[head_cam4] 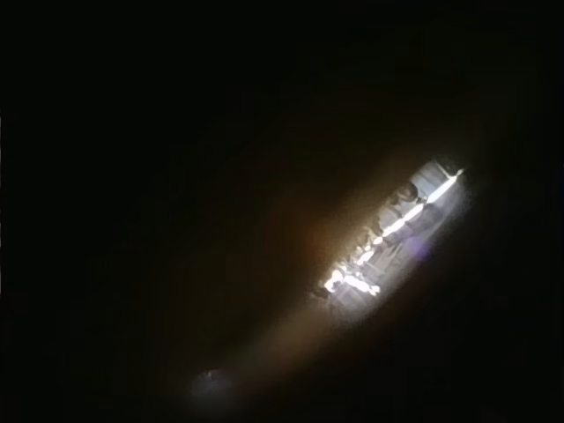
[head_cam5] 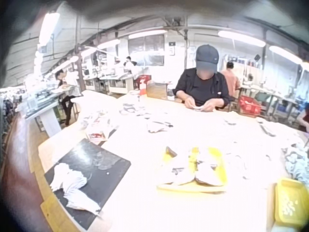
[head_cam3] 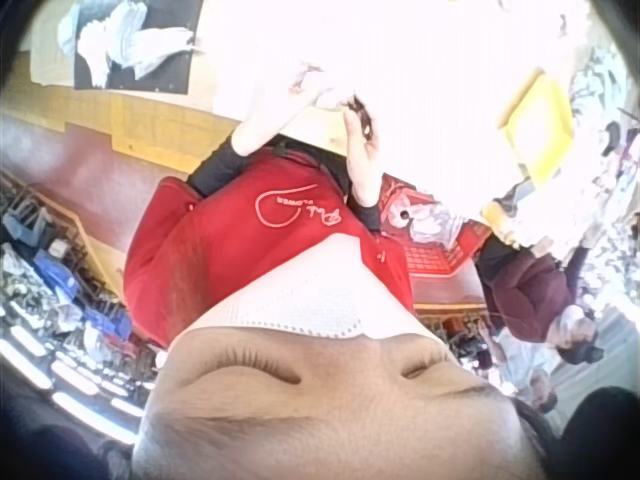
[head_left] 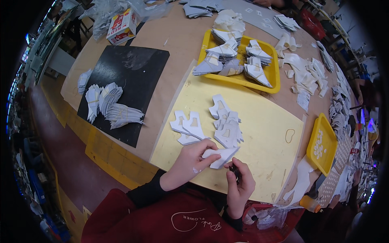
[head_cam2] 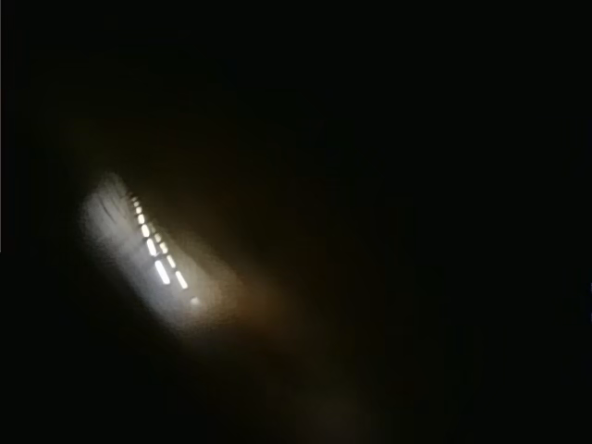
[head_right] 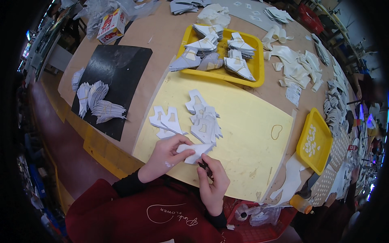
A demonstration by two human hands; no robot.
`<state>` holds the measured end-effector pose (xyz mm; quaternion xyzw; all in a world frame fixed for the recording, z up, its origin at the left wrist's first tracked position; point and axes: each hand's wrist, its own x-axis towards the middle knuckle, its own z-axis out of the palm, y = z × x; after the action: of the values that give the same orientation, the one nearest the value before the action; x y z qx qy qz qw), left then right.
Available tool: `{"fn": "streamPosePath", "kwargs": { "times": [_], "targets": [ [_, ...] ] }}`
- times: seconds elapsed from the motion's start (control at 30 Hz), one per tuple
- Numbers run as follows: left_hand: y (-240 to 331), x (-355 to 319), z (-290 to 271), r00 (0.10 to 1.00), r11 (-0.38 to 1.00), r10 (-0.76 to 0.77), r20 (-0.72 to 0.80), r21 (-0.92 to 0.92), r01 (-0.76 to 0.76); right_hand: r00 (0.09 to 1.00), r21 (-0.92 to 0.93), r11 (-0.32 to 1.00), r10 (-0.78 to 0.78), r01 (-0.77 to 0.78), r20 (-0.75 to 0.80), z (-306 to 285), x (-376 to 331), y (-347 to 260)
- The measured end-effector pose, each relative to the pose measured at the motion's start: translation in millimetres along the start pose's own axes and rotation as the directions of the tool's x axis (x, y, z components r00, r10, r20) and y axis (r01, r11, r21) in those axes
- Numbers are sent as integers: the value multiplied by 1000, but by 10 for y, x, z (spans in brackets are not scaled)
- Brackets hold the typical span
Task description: The person trims the edges of small white fabric pieces using a small cutting tool. They handle the pieces one at a time, aligning them and cutting along the edges, then placing the trimmed pieces into a yellow tray.
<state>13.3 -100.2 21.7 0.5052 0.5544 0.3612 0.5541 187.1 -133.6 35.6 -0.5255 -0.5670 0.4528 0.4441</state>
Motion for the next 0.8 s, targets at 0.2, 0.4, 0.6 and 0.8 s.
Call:
{"fn": "streamPosePath", "kwargs": {
  "times": [0.2, 0.4, 0.6, 0.8],
  "targets": [
    [-121, -55, 149, 934, 920, 352, -57, 203, -334, 988, 28, 996, 83, -79, -130, -5, -4, 135],
    [-6, -69, 84, 916, 890, 401, 28, 226, -397, 975, 188, 982, 69, -29, -211, -56, -53, 137],
    [-3, -101, 105, 1000, 1000, -4, 20, -24, 5, 986, 160, 986, 59, -34, -157, -51, 38, 54],
    [-85, -112, 96, 999, 927, 25, 35, -375, -10, 982, -16, 995, 98, -102, -162, -29, 44, 174]
  ]
}}
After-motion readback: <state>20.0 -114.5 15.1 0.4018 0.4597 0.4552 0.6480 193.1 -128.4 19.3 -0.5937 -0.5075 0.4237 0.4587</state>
